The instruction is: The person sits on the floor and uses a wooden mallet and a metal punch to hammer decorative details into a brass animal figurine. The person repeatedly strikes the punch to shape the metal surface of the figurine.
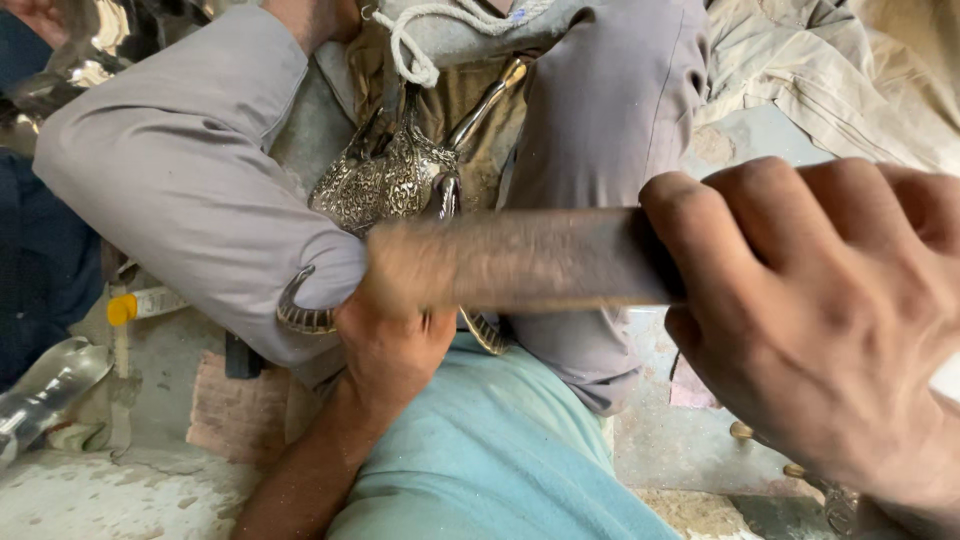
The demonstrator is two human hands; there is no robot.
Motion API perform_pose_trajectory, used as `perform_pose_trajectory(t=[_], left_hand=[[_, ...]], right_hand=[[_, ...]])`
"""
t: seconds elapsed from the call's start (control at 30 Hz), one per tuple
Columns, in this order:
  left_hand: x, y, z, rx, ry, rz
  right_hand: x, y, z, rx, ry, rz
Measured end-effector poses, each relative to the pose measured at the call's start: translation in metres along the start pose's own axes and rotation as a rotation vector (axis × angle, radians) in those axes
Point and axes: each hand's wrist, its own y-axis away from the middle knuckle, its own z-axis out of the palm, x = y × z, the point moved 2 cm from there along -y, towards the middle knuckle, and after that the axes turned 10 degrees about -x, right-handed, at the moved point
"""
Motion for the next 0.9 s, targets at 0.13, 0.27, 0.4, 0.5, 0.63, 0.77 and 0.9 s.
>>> perform_pose_trajectory(t=[0.13, 0.27, 0.4, 0.5, 0.63, 0.77, 0.9], left_hand=[[0.005, -0.005, -0.003, 0.005, -0.024, 0.054], [0.019, -0.009, -0.002, 0.085, -0.039, 0.063], [0.014, -0.021, -0.018, -0.019, 0.073, 0.01], [0.01, -0.035, -0.034, -0.02, 0.362, -0.092], [0.007, -0.068, -0.044, -0.199, 0.303, -0.074], [0.014, -0.079, -0.047, -0.248, 0.138, 0.044], [0.015, -0.081, -0.047, -0.298, 0.174, 0.069]], right_hand=[[0.002, 0.002, 0.006, -0.013, -0.149, 0.047], [-0.006, -0.005, 0.006, 0.075, -0.107, 0.051], [-0.011, 0.008, 0.008, 0.012, 0.05, 0.138], [-0.01, 0.025, 0.025, 0.112, -0.328, 0.321], [-0.004, 0.039, 0.051, 0.202, -0.711, 0.522], [0.004, 0.035, 0.057, 0.175, -0.521, 0.482], [0.006, 0.018, 0.051, 0.306, -0.857, 0.441]])
